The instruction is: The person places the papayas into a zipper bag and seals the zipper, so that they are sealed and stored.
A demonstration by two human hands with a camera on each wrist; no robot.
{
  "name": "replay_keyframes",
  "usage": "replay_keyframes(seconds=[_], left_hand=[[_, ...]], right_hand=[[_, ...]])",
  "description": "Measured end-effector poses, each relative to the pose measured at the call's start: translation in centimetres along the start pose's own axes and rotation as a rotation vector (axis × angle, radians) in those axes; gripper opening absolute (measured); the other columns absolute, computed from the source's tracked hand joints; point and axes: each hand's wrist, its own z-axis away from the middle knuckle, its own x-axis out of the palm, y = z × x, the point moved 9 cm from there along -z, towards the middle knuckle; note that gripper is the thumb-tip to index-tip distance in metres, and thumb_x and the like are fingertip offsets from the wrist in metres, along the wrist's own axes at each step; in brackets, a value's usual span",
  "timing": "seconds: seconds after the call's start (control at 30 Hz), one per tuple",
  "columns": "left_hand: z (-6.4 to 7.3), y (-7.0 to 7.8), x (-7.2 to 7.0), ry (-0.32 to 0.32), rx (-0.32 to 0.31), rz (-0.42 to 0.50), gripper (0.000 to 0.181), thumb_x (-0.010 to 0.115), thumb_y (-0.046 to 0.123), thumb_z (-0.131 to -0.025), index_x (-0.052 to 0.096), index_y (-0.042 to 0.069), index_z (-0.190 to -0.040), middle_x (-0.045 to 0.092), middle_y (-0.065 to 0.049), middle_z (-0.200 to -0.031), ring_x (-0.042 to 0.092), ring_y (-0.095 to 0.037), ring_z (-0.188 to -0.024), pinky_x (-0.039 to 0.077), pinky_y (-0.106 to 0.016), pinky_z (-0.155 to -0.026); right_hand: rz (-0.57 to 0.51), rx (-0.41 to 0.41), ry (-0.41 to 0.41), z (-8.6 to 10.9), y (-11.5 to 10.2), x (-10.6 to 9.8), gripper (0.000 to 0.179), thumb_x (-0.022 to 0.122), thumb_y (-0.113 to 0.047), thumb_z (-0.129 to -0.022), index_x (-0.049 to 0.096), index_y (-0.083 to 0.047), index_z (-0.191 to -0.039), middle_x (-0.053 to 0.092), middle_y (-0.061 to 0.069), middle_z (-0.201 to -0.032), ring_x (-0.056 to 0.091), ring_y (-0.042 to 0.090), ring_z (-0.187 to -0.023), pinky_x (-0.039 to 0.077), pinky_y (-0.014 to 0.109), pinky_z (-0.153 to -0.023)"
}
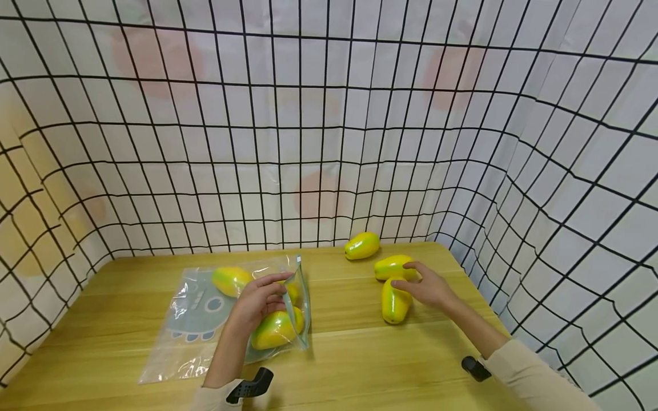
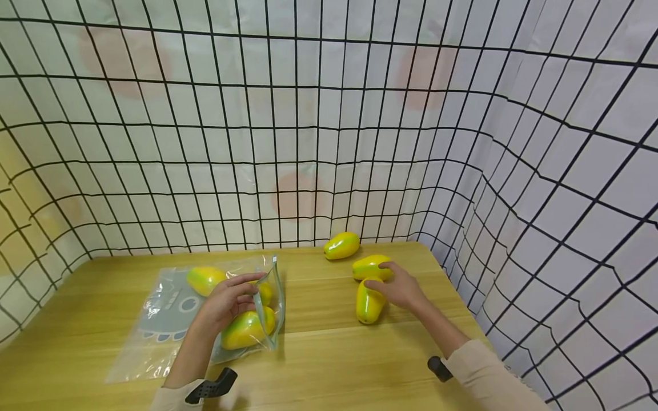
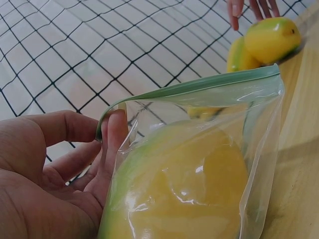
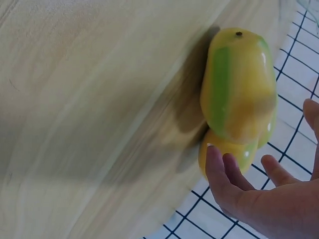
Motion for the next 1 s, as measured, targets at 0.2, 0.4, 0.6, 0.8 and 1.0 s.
replay_keyframes(seconds=[0.2, 0.4, 0.6, 0.8, 1.0], left_hand=[[0.0, 0.0, 0.0, -0.005, 0.003, -0.001, 0.044, 0.063, 0.000, -0.092, 0.062, -0.001, -0.136, 0.064, -0.010, -0.109, 0.061, -0.013, -0.065, 0.060, -0.023, -0.063], [-0.1, -0.2, -0.1, 0.001, -0.004, 0.016, 0.042, 0.062, -0.001, -0.092, 0.064, 0.000, -0.134, 0.065, -0.010, -0.106, 0.061, -0.013, -0.063, 0.060, -0.023, -0.062], [-0.2, -0.3, -0.1, -0.003, -0.008, 0.024, 0.041, 0.062, 0.000, -0.092, 0.065, 0.001, -0.133, 0.064, -0.009, -0.103, 0.061, -0.014, -0.062, 0.060, -0.024, -0.062], [-0.2, -0.3, 0.0, -0.004, -0.011, 0.024, 0.041, 0.061, 0.000, -0.092, 0.065, 0.001, -0.133, 0.064, -0.011, -0.106, 0.060, -0.014, -0.062, 0.060, -0.024, -0.061], [-0.3, -0.4, -0.1, 0.004, -0.008, 0.024, 0.040, 0.062, 0.000, -0.092, 0.066, 0.001, -0.132, 0.065, -0.011, -0.108, 0.060, -0.014, -0.062, 0.060, -0.024, -0.061]], right_hand=[[0.022, -0.025, 0.009, 0.0, -0.1, 0.7, 0.082, 0.066, -0.058, -0.091, 0.044, -0.004, -0.149, 0.048, 0.032, -0.146, 0.058, 0.045, -0.119, 0.052, 0.055, -0.093], [0.026, -0.036, 0.030, -0.1, -0.1, 1.3, 0.076, 0.066, -0.053, -0.093, 0.044, -0.004, -0.147, 0.051, 0.033, -0.143, 0.058, 0.045, -0.118, 0.051, 0.056, -0.095], [0.007, -0.045, 0.033, -0.2, -0.2, 1.8, 0.073, 0.066, -0.048, -0.095, 0.041, -0.003, -0.147, 0.051, 0.037, -0.140, 0.054, 0.053, -0.123, 0.049, 0.061, -0.097], [-0.012, -0.048, 0.035, -0.3, -0.2, 2.3, 0.071, 0.065, -0.044, -0.096, 0.038, -0.003, -0.147, 0.047, 0.039, -0.143, 0.049, 0.056, -0.128, 0.046, 0.064, -0.101], [-0.007, -0.045, 0.035, -0.3, -0.2, 2.5, 0.066, 0.065, -0.042, -0.097, 0.041, -0.004, -0.145, 0.048, 0.037, -0.142, 0.050, 0.055, -0.128, 0.046, 0.063, -0.101]])
